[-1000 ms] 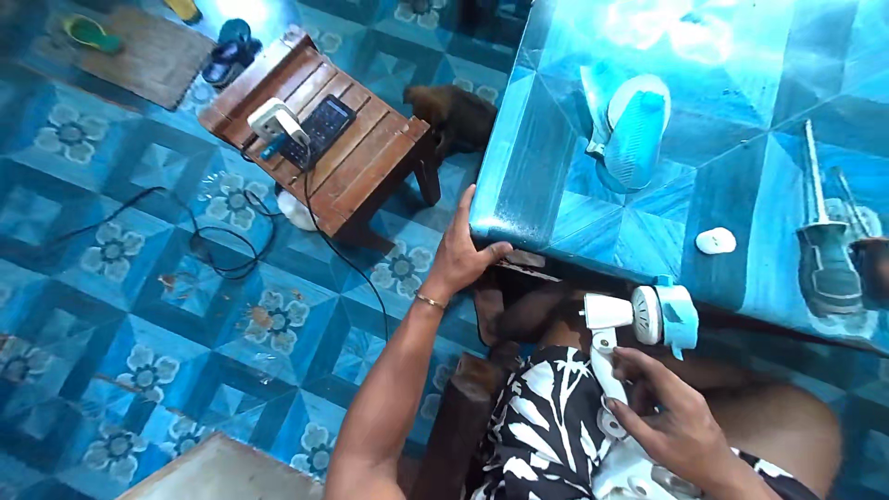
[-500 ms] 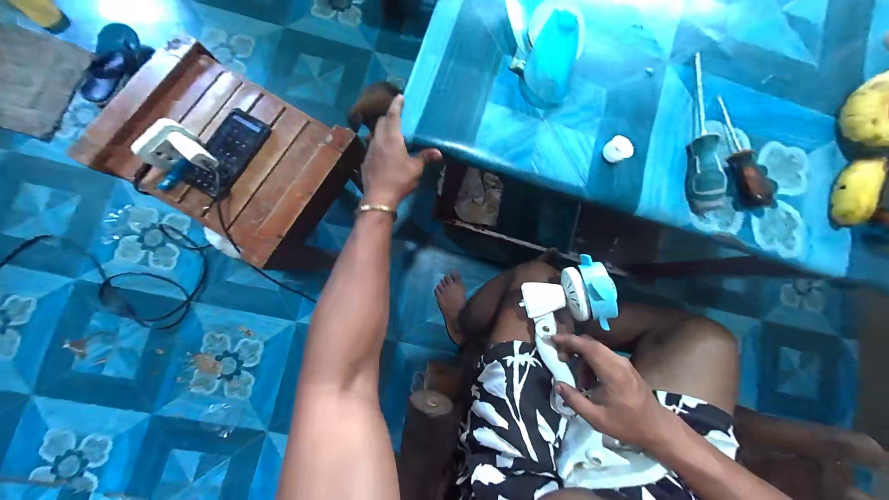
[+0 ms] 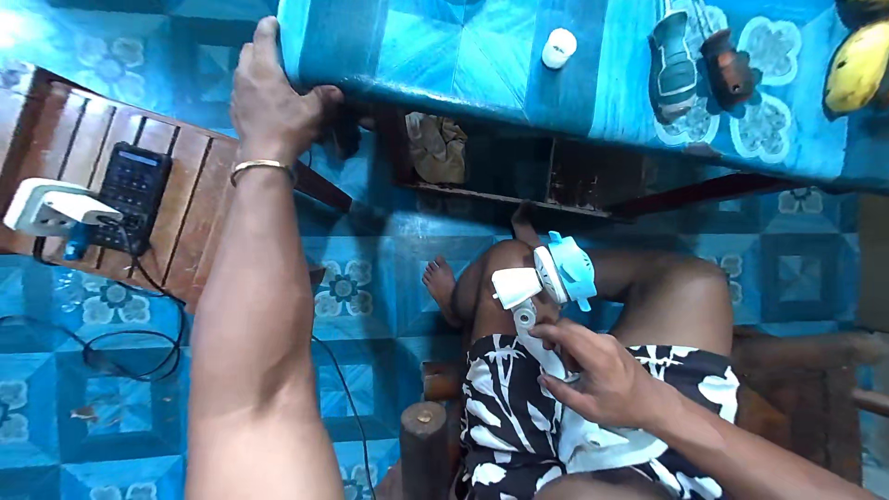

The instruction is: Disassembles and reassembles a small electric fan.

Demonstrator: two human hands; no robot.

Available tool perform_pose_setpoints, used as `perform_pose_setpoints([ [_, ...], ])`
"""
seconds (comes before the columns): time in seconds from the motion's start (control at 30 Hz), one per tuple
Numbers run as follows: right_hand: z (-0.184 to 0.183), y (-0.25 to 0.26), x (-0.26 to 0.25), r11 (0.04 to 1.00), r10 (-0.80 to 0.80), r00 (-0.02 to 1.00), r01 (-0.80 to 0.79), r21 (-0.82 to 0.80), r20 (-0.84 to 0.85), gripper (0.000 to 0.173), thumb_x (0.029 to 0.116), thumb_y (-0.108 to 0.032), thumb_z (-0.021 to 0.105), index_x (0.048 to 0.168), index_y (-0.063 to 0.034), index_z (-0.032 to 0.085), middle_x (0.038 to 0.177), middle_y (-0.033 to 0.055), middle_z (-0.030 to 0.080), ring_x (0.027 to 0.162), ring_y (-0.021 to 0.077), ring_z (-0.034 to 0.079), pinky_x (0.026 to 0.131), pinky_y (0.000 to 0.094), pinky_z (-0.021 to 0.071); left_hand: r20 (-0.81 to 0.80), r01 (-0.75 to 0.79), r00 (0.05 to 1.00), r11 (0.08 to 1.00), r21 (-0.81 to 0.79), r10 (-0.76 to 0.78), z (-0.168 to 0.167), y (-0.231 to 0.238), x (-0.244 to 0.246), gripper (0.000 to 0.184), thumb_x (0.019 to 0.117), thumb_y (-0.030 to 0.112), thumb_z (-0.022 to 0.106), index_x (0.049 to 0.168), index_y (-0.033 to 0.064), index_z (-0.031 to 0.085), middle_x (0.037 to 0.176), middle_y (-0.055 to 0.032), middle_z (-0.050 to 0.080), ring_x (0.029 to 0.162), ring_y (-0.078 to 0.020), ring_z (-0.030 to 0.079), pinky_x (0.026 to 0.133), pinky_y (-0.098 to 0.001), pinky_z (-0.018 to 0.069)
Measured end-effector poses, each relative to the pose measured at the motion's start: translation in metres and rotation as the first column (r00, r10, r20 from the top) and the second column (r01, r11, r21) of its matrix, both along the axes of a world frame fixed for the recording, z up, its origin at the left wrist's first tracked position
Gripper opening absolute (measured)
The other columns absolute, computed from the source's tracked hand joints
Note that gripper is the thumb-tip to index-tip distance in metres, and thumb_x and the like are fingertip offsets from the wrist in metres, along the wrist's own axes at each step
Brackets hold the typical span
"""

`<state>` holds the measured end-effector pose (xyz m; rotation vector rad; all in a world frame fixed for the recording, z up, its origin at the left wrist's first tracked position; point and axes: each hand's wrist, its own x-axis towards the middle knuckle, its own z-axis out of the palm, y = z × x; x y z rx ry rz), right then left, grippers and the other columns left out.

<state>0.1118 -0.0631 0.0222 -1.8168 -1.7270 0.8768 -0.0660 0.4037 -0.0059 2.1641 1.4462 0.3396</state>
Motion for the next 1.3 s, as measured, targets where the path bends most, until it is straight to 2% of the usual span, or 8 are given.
perform_pose_setpoints([
  [0.07, -0.001, 0.000, 0.000, 1.000, -0.012, 1.000, 0.012, 0.003, -0.008, 0.048, 0.0917, -0.034, 0.066, 0.130, -0.0057, 0.063, 0.098, 0.0126, 0.068, 0.065, 0.0165, 0.059, 0.054, 0.0316, 0.0502, 0.065, 0.024, 0.998, 0.998, -0.058, -0.020, -0.001, 0.003, -0.002, 0.095, 0.0855, 0.042, 0.077, 0.161, 0.0149, 0.027, 0.151, -0.0225, 0.048, 0.138, -0.0392, 0.048, 0.111, -0.0636, 0.0368],
  [0.13, -0.001, -0.002, 0.000, 1.000, -0.023, 1.000, 0.023, 0.003, -0.013, 0.048, 0.0908, -0.033, 0.066, 0.130, -0.0065, 0.063, 0.099, 0.0122, 0.068, 0.064, 0.0165, 0.059, 0.054, 0.0324, 0.0505, 0.140, 0.064, 0.989, 0.986, -0.154, -0.042, -0.004, 0.012, -0.007, 0.091, 0.0875, 0.045, 0.074, 0.160, 0.0165, 0.027, 0.146, -0.0194, 0.052, 0.129, -0.0314, 0.057, 0.105, -0.0552, 0.0471],
  [0.23, -0.001, -0.001, -0.001, 1.000, -0.030, 0.999, 0.030, 0.003, -0.012, 0.047, 0.0895, -0.032, 0.067, 0.130, -0.0073, 0.064, 0.100, 0.0127, 0.069, 0.065, 0.0186, 0.062, 0.054, 0.0354, 0.0521, 0.180, -0.015, 0.982, 0.969, -0.246, 0.061, -0.005, 0.021, -0.006, 0.065, 0.0985, 0.064, 0.048, 0.142, 0.0158, 0.052, 0.126, -0.0105, 0.062, 0.105, -0.0207, 0.066, 0.087, -0.0467, 0.0561],
  [0.3, 0.001, 0.000, -0.002, 0.999, -0.033, 0.999, 0.033, 0.000, 0.014, 0.047, 0.0888, -0.033, 0.067, 0.129, -0.0080, 0.065, 0.098, 0.0122, 0.069, 0.065, 0.0199, 0.062, 0.054, 0.0369, 0.0526, 0.116, -0.093, 0.986, 0.969, -0.231, 0.122, -0.008, 0.027, -0.001, 0.062, 0.1005, 0.062, 0.045, 0.134, 0.0116, 0.058, 0.121, -0.0131, 0.064, 0.102, -0.0227, 0.067, 0.087, -0.0499, 0.0552],
  [0.47, 0.003, -0.003, 0.002, 0.999, -0.030, 0.999, 0.030, -0.018, 0.013, 0.046, 0.0896, -0.031, 0.067, 0.129, -0.0078, 0.064, 0.101, 0.0132, 0.070, 0.067, 0.0226, 0.064, 0.055, 0.0399, 0.0526, 0.116, -0.117, 0.981, 0.953, -0.279, 0.155, 0.014, 0.005, 0.007, 0.055, 0.1033, 0.044, 0.053, 0.137, 0.0014, 0.055, 0.128, -0.0198, 0.061, 0.110, -0.0254, 0.064, 0.098, -0.0488, 0.0496],
  [0.57, 0.003, -0.004, 0.007, 0.999, -0.038, 0.999, 0.038, -0.006, 0.004, 0.046, 0.0899, -0.031, 0.067, 0.129, -0.0082, 0.064, 0.104, 0.0134, 0.069, 0.068, 0.0224, 0.065, 0.056, 0.0399, 0.0534, 0.091, -0.142, 0.981, 0.958, -0.250, 0.169, 0.008, 0.004, 0.001, 0.053, 0.1029, 0.046, 0.051, 0.136, 0.0056, 0.055, 0.124, -0.0148, 0.061, 0.101, -0.0176, 0.064, 0.090, -0.0426, 0.0528],
  [0.87, -0.003, -0.014, 0.017, 0.998, -0.062, 0.998, 0.062, 0.017, -0.017, 0.043, 0.0903, -0.033, 0.066, 0.124, -0.0062, 0.068, 0.096, 0.0112, 0.068, 0.065, 0.0188, 0.062, 0.055, 0.0375, 0.0534, 0.111, -0.183, 0.969, 0.947, -0.263, 0.219, 0.025, -0.073, -0.024, 0.052, 0.1041, 0.040, 0.052, 0.139, 0.0015, 0.049, 0.125, -0.0169, 0.060, 0.104, -0.0164, 0.063, 0.094, -0.0383, 0.0516],
  [1.3, 0.004, -0.018, 0.013, 0.996, -0.067, 0.994, 0.071, -0.047, 0.087, 0.047, 0.0895, -0.034, 0.065, 0.124, -0.0034, 0.065, 0.100, 0.0153, 0.068, 0.076, 0.0242, 0.065, 0.065, 0.0421, 0.0555, 0.226, -0.309, 0.887, 0.881, -0.359, 0.403, 0.010, -0.196, -0.085, 0.050, 0.1008, 0.033, 0.063, 0.134, -0.0014, 0.050, 0.110, -0.0225, 0.065, 0.098, -0.0317, 0.066, 0.089, -0.0530, 0.0531],
])
